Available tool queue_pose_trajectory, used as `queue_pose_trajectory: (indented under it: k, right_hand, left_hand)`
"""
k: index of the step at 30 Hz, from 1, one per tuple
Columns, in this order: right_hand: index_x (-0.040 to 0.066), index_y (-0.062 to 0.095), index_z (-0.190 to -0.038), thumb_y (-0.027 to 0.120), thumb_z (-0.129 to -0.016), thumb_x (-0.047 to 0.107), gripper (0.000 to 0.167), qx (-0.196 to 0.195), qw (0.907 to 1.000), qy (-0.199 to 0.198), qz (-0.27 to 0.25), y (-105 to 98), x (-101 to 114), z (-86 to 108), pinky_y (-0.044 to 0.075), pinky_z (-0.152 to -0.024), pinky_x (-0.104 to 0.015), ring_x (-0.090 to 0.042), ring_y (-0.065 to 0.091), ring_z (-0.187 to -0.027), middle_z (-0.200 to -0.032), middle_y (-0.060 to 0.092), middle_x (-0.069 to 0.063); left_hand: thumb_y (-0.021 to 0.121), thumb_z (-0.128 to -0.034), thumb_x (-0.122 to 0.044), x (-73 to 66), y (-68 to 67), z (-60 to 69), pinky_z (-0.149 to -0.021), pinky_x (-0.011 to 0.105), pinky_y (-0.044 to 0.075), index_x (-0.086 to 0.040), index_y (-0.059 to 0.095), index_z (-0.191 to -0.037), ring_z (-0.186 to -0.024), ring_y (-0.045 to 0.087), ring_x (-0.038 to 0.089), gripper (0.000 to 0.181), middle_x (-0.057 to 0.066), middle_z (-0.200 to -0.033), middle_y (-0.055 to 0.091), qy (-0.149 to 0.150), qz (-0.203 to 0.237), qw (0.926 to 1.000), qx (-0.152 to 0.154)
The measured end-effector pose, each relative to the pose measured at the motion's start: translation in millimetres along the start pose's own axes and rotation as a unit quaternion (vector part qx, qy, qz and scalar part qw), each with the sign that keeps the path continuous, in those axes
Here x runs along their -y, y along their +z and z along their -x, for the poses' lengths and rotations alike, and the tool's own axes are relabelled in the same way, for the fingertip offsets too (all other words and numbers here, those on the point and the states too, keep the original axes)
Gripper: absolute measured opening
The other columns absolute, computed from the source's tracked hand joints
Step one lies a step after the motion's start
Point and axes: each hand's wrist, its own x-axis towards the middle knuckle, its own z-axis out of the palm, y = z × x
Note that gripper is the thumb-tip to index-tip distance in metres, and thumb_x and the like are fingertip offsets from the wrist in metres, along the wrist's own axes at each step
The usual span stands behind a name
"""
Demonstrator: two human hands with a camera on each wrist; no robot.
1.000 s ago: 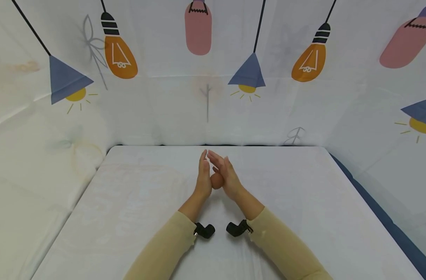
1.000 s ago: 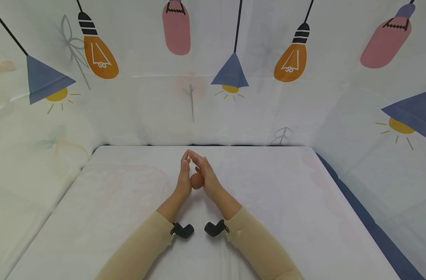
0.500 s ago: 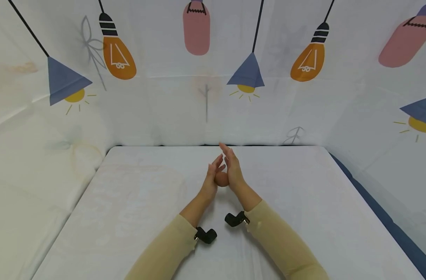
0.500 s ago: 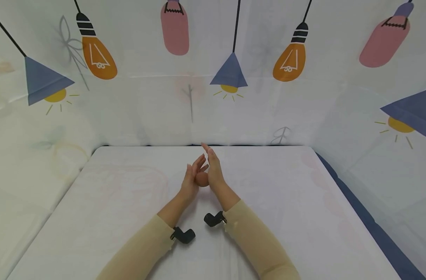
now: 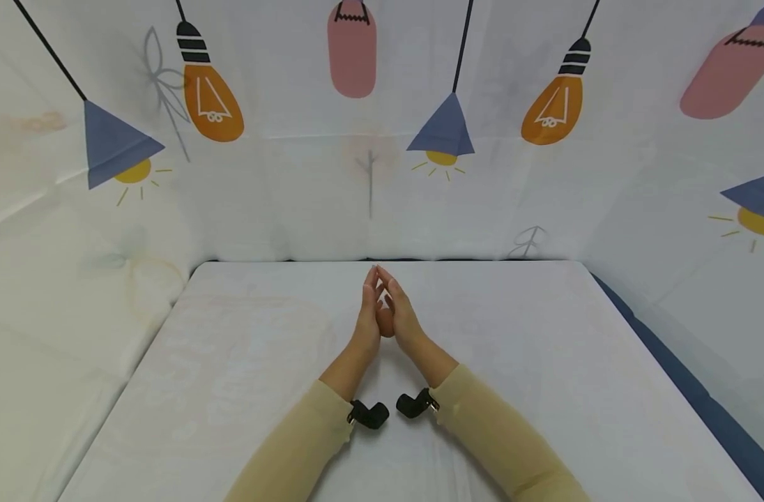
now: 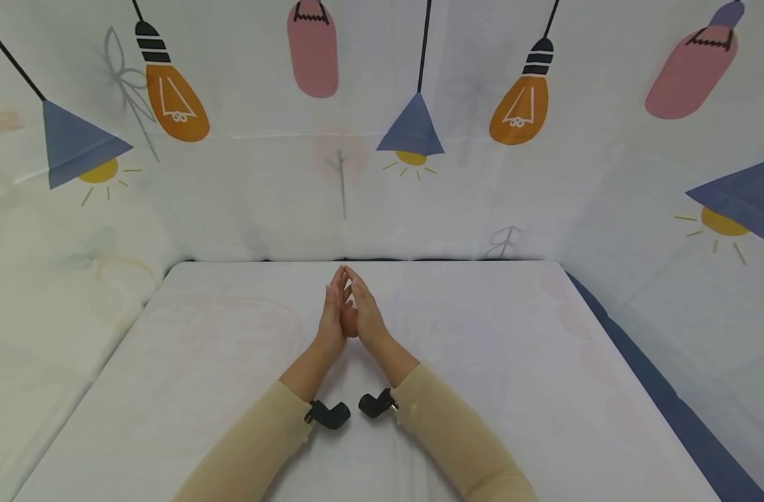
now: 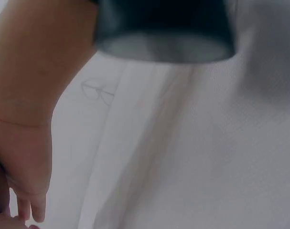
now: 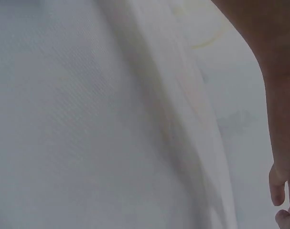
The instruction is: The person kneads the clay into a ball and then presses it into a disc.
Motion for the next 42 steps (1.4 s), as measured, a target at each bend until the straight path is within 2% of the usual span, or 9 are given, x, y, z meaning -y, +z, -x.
queue_pose_trajectory:
  k: [5, 10, 13, 16, 19, 24, 27, 34, 42]
  right_hand:
    - [0.006, 0.032, -0.156, 0.017, -0.109, 0.046, 0.064, 0.032, 0.9993, 0.011, -0.015, 7, 1, 5.9, 0.016, -0.12, -0.051, -0.028, 0.022, -0.15, -0.163, 0.027, -0.008]
    - [0.005, 0.025, -0.158, 0.014, -0.104, 0.063, 0.081, 0.082, 0.9947, 0.022, -0.058, 7, 3, 10.7, 0.018, -0.12, -0.052, -0.034, 0.025, -0.148, -0.163, 0.026, -0.013]
    - [0.004, 0.023, -0.158, 0.015, -0.101, 0.07, 0.089, 0.094, 0.9919, 0.015, -0.084, 6, 7, 12.8, 0.015, -0.12, -0.054, -0.039, 0.022, -0.149, -0.162, 0.025, -0.018]
    - [0.002, 0.025, -0.157, 0.016, -0.1, 0.071, 0.09, 0.079, 0.9923, -0.002, -0.096, 3, 14, 12.6, 0.016, -0.119, -0.055, -0.039, 0.022, -0.148, -0.161, 0.027, -0.021]
    - [0.001, 0.027, -0.156, 0.016, -0.102, 0.068, 0.087, 0.06, 0.9931, -0.018, -0.099, -1, 21, 10.0, 0.017, -0.119, -0.055, -0.035, 0.026, -0.148, -0.159, 0.031, -0.021]
    - [-0.004, 0.028, -0.154, 0.011, -0.107, 0.056, 0.079, 0.029, 0.9928, -0.031, -0.112, -8, 24, 2.9, 0.019, -0.12, -0.05, -0.035, 0.026, -0.148, -0.158, 0.032, -0.022]
    - [-0.007, 0.031, -0.152, 0.011, -0.109, 0.049, 0.073, 0.006, 0.9935, -0.023, -0.112, -10, 20, -2.1, 0.021, -0.12, -0.044, -0.034, 0.026, -0.148, -0.158, 0.032, -0.022]
    - [-0.007, 0.04, -0.148, 0.021, -0.11, 0.034, 0.059, -0.024, 0.9979, -0.013, -0.058, -14, 3, -10.6, 0.018, -0.121, -0.046, -0.031, 0.024, -0.148, -0.158, 0.031, -0.021]
    - [-0.003, 0.029, -0.155, 0.026, -0.105, 0.029, 0.059, 0.025, 0.9941, 0.04, -0.097, -6, -6, -6.9, 0.013, -0.121, -0.044, -0.028, 0.02, -0.149, -0.161, 0.027, -0.017]
  left_hand:
    - [0.013, -0.098, -0.074, -2.7, -5.2, -4.2, -0.12, 0.053, 0.01, -0.022, 0.007, -0.162, -0.152, 0.012, 0.027, 0.083, 0.004, -0.168, 0.008, -0.007, -0.049, 0.9979, -0.041]
    - [0.015, -0.0919, -0.082, -4.9, -12.8, -6.0, -0.117, 0.063, 0.004, -0.032, 0.009, -0.162, -0.152, 0.008, 0.026, 0.086, -0.003, -0.168, 0.008, -0.026, -0.049, 0.9961, -0.068]
    - [0.014, -0.0952, -0.078, -3.3, -16.2, -5.9, -0.115, 0.066, 0.004, -0.035, 0.009, -0.161, -0.152, 0.009, 0.023, 0.079, -0.005, -0.167, 0.008, -0.032, -0.053, 0.9956, -0.07]
    - [0.016, -0.0989, -0.072, -0.1, -17.0, -4.6, -0.116, 0.064, 0.007, -0.028, 0.009, -0.162, -0.152, 0.011, 0.025, 0.077, -0.001, -0.167, 0.009, -0.023, -0.068, 0.9956, -0.06]
    - [0.015, -0.1018, -0.067, 3.7, -15.5, -1.7, -0.117, 0.061, 0.009, -0.018, 0.008, -0.162, -0.152, 0.01, 0.03, 0.078, 0.007, -0.167, 0.008, -0.017, -0.085, 0.9958, -0.029]
    - [0.012, -0.1099, -0.039, 8.3, -10.5, 0.5, -0.117, 0.062, 0.005, -0.006, 0.004, -0.161, -0.152, 0.003, 0.036, 0.061, 0.016, -0.167, 0.003, -0.007, -0.093, 0.995, 0.036]
    - [0.009, -0.11, -0.03, 9.3, -6.8, 1.7, -0.117, 0.064, 0.007, -0.007, 0.002, -0.161, -0.152, 0.007, 0.037, 0.056, 0.014, -0.167, 0.002, 0.0, -0.091, 0.9943, 0.055]
    - [0.008, -0.105, -0.059, 7.3, 0.5, 8.2, -0.116, 0.064, 0.009, -0.018, 0.005, -0.162, -0.15, 0.017, 0.035, 0.071, 0.007, -0.168, 0.003, -0.006, -0.037, 0.9979, 0.052]
    - [0.02, -0.0967, -0.076, 4.2, 6.2, 4.7, -0.119, 0.057, 0.001, -0.015, 0.009, -0.162, -0.153, 0.002, 0.025, 0.09, 0.005, -0.168, 0.005, 0.027, -0.017, 0.9995, -0.009]
